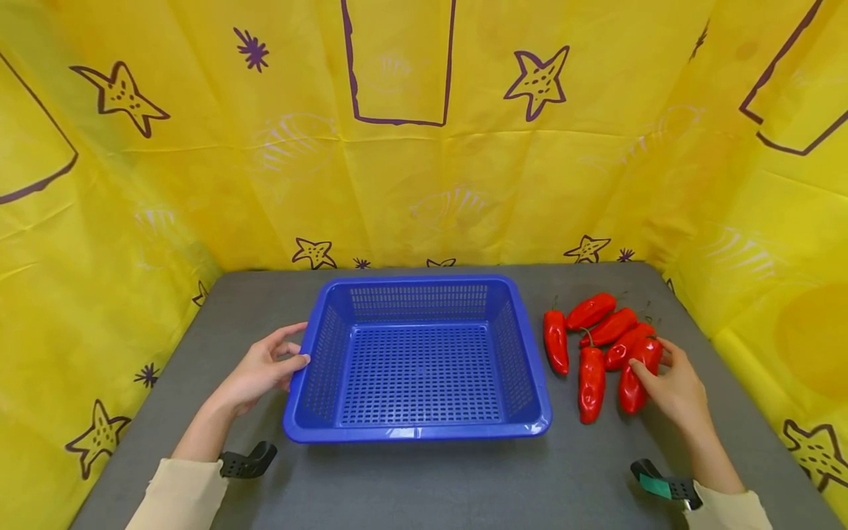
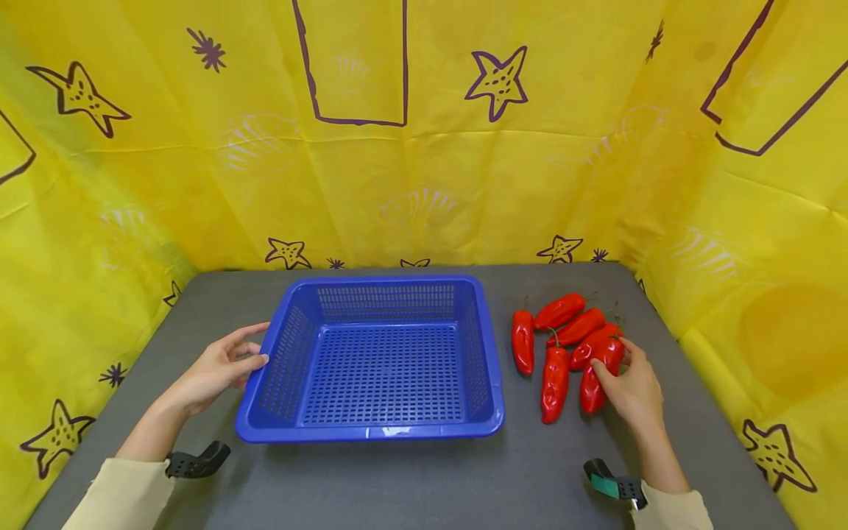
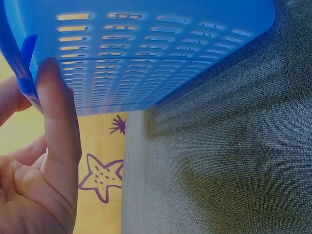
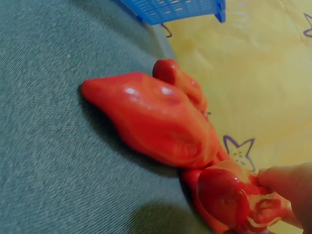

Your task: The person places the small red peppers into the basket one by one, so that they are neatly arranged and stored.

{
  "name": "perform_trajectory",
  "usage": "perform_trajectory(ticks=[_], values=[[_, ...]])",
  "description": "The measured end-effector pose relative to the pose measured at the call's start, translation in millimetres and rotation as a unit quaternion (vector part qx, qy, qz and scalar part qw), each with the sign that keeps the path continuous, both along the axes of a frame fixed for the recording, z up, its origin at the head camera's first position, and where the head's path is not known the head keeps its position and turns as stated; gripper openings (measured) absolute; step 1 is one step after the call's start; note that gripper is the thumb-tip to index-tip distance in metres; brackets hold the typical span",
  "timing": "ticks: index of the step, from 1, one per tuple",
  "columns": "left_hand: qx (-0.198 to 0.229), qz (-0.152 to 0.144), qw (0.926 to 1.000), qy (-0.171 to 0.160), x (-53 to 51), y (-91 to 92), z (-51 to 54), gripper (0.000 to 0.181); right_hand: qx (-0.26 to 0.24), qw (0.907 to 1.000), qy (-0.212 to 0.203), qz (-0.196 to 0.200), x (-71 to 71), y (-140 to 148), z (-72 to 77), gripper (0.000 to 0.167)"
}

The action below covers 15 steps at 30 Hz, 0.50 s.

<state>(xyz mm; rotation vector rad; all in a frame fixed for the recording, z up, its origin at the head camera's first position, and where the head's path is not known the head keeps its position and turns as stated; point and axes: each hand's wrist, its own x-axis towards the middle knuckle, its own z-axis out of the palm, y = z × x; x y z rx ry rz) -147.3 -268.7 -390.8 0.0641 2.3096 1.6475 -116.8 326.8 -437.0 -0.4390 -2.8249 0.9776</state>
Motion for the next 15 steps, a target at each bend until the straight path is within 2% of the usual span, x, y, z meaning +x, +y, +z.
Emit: perform_trajectory(ticks=[15], values=[[0.006,0.003,1.0000,-0.005,-0.5,-0.1,-0.7,0.067,0.016,0.9980,0.037,0.049,-16.9,-17,23.0,0.069]])
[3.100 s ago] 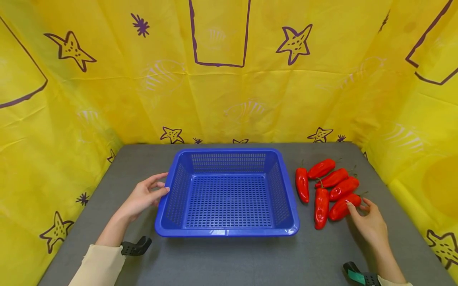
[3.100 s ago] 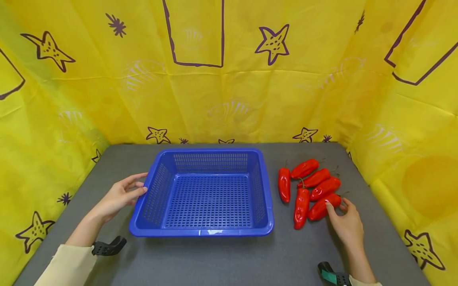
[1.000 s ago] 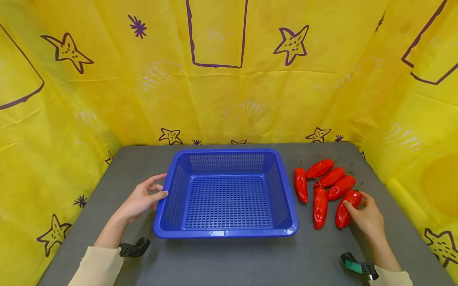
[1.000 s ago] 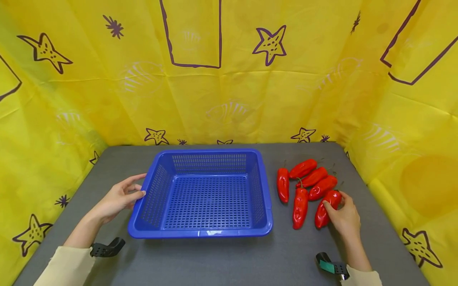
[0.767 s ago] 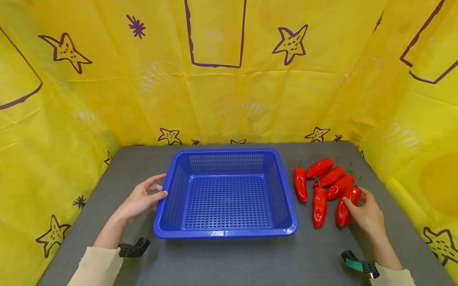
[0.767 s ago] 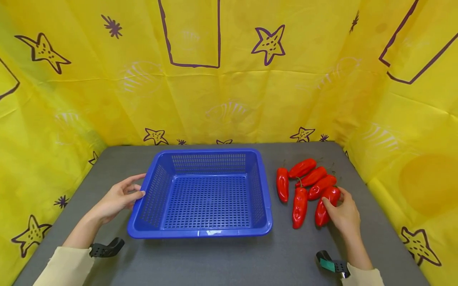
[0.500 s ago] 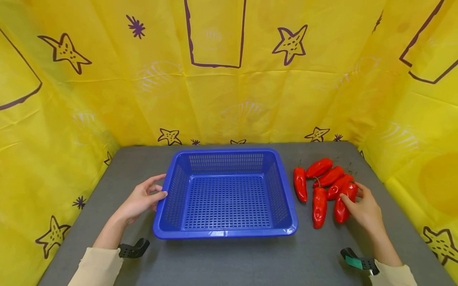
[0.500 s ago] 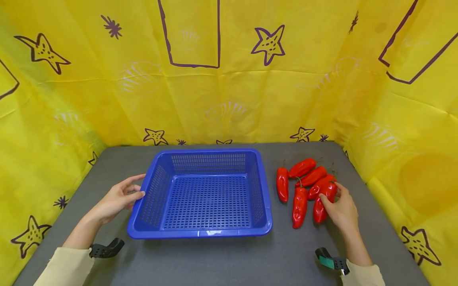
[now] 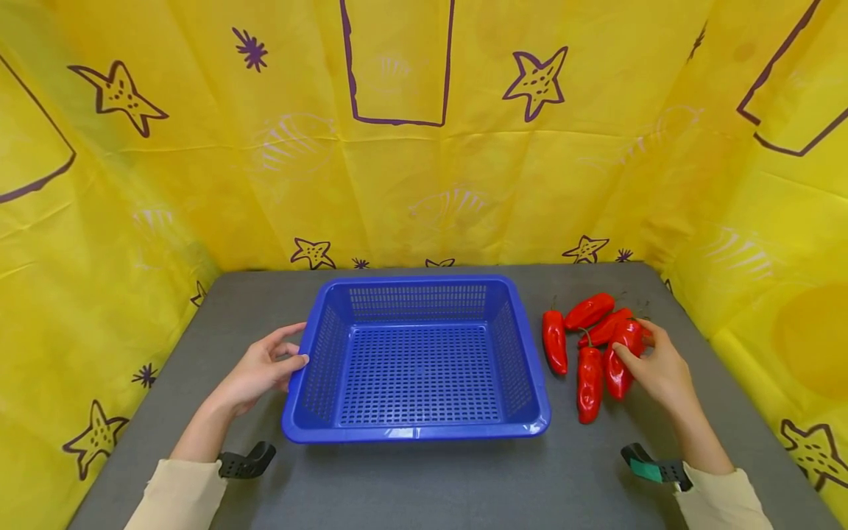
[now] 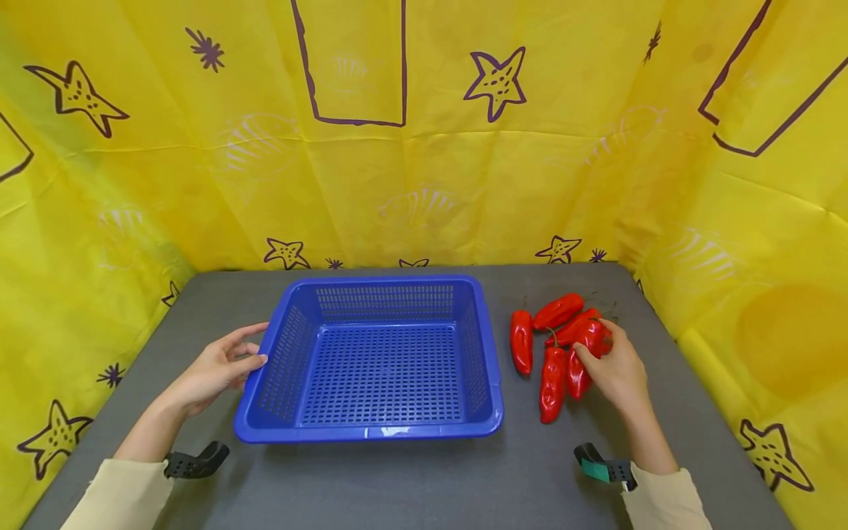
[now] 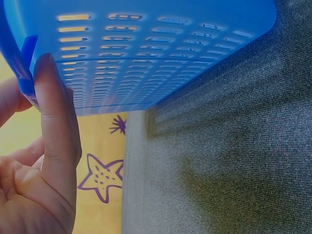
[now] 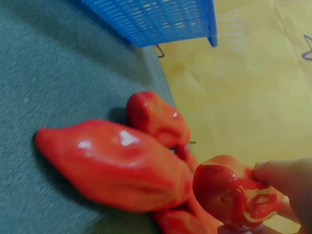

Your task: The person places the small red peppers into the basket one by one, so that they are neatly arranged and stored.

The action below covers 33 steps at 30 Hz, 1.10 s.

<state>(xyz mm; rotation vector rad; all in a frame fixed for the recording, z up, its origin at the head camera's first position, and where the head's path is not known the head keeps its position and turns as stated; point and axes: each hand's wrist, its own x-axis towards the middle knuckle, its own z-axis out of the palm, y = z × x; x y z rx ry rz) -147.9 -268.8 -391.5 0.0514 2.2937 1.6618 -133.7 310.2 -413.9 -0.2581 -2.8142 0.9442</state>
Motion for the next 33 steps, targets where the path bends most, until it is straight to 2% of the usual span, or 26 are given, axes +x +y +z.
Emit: perform_trajectory(ticks=[15,24,30,33], values=[[0.008,0.004,0.9999,-0.009,1.0,1.5,1.4,0.068,-0.010,0.9988,0.009,0.047,-15.9,-19,23.6,0.069],[-0.004,0.005,0.9999,-0.009,1.6,2.0,3.2,0.068,-0.017,0.9975,0.002,0.069,-24.7,-30,39.6,0.071],[-0.003,0.004,0.9999,-0.010,1.4,1.9,3.5,0.068,-0.006,0.9966,0.020,0.080,-31.4,-40,48.5,0.068],[-0.006,0.004,0.9999,-0.011,1.6,2.1,4.0,0.068,-0.015,0.9958,0.014,0.089,-34.0,-46,53.4,0.070]])
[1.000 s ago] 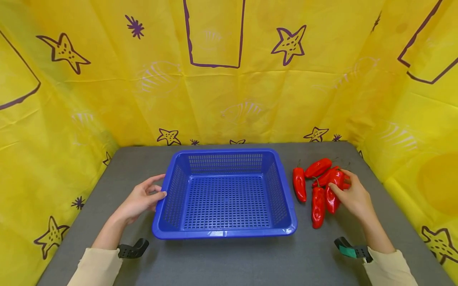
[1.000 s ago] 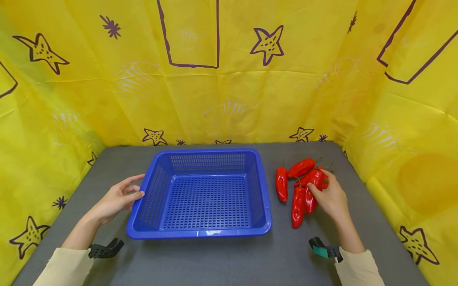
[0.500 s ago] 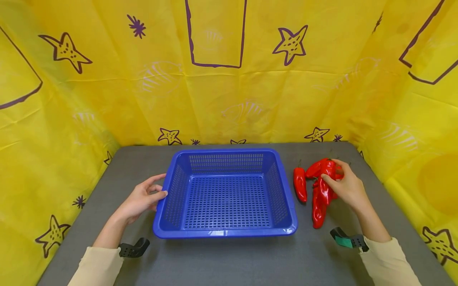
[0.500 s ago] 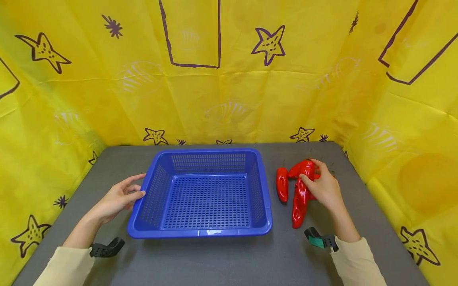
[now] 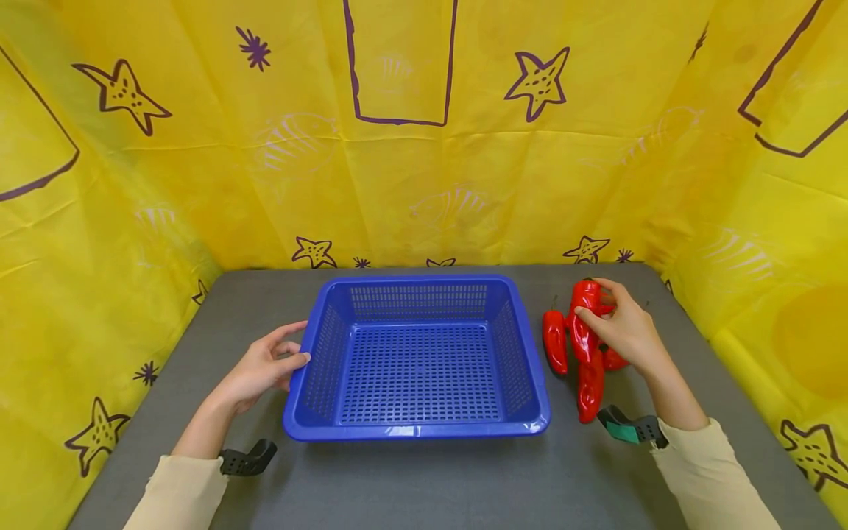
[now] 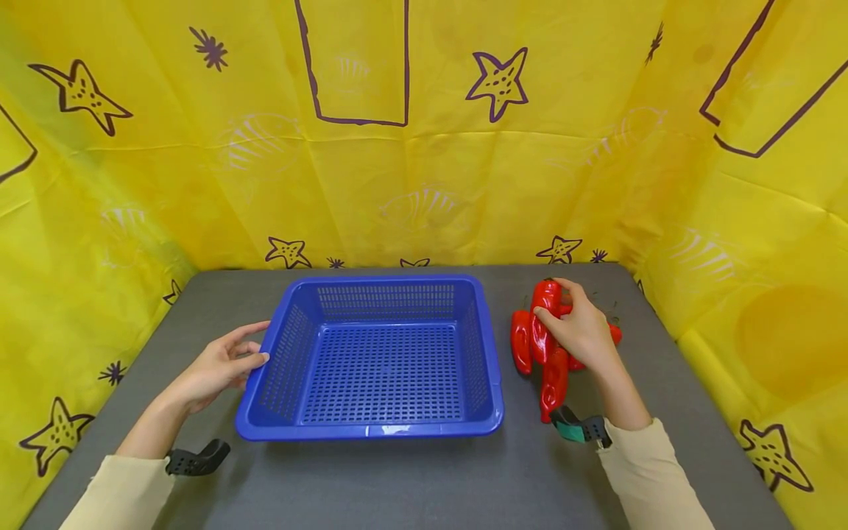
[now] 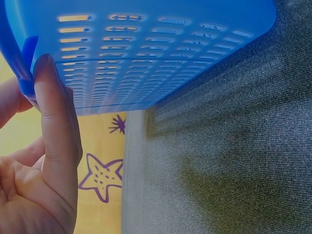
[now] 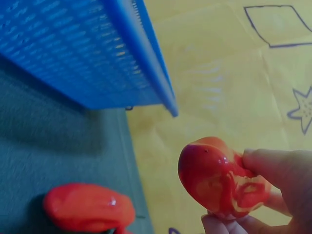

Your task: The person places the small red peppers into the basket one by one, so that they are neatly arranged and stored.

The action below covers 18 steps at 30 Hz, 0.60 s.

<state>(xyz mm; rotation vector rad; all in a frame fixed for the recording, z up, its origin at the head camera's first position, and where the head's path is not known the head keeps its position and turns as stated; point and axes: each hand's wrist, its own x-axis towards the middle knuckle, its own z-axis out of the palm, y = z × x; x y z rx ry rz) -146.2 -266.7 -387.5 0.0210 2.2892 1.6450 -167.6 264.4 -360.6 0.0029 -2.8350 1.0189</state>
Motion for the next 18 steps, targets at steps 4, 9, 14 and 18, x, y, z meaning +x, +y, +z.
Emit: perform_trajectory(ticks=[4,9,14,18], values=[[-0.002,0.001,1.0000,-0.003,0.3,0.4,0.9,0.068,-0.010,0.9999,0.001,0.010,-4.2,-9,6.8,0.071],[-0.001,0.001,1.0000,-0.006,0.1,0.5,1.8,0.069,0.003,0.9997,0.018,0.017,-9.5,-21,15.4,0.069],[-0.001,0.000,1.0000,-0.007,0.1,-0.2,1.8,0.069,-0.008,0.9993,0.011,0.034,-13.9,-33,21.1,0.071],[0.002,0.000,1.0000,-0.007,-0.2,-0.6,0.9,0.070,-0.018,0.9988,0.005,0.046,-18.0,-40,22.3,0.070]])
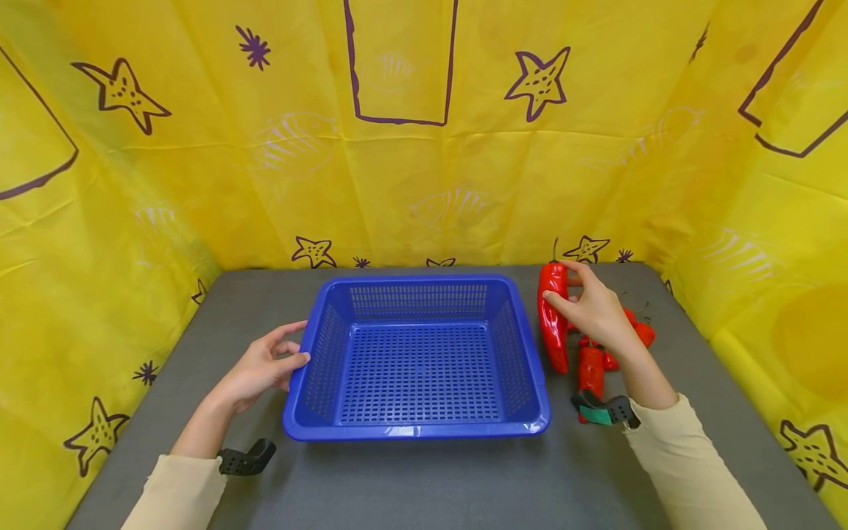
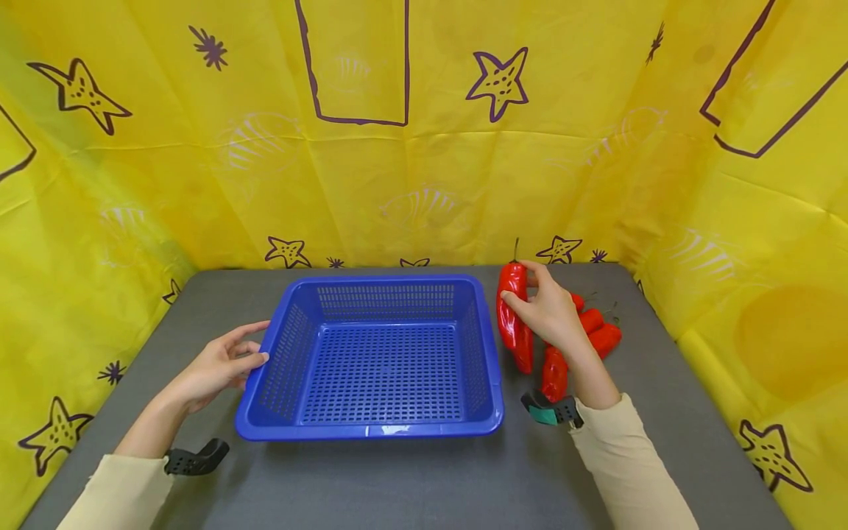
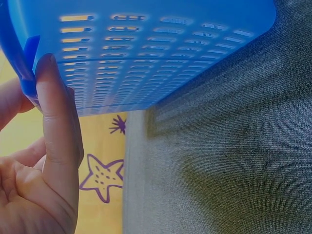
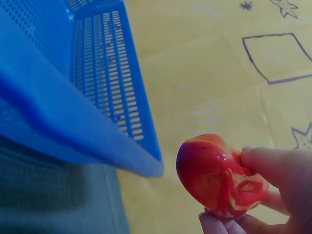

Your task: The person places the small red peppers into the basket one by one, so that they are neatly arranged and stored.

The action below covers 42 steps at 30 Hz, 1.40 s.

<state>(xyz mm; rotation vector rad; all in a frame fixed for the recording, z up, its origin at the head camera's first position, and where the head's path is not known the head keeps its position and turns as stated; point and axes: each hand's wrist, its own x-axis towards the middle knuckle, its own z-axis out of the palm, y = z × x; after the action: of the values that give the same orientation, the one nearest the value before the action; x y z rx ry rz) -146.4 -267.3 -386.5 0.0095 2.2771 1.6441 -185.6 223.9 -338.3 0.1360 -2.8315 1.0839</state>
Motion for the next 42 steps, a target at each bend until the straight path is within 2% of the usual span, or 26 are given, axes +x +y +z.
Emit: perform_trajectory(ticks=[15,30,42], values=[[-0.003,-0.001,1.0000,0.002,-0.1,-0.2,0.3,0.069,-0.013,0.9991,-0.021,0.034,-12.5,-35,0.1,0.065],[-0.008,0.001,1.0000,-0.002,0.7,0.5,2.4,0.070,-0.032,0.9972,-0.020,0.064,-24.5,-73,-4.9,0.064],[-0.006,-0.001,1.0000,-0.007,-0.2,0.0,2.1,0.070,-0.034,0.9945,-0.049,0.086,-32.6,-103,-17.0,0.063]])
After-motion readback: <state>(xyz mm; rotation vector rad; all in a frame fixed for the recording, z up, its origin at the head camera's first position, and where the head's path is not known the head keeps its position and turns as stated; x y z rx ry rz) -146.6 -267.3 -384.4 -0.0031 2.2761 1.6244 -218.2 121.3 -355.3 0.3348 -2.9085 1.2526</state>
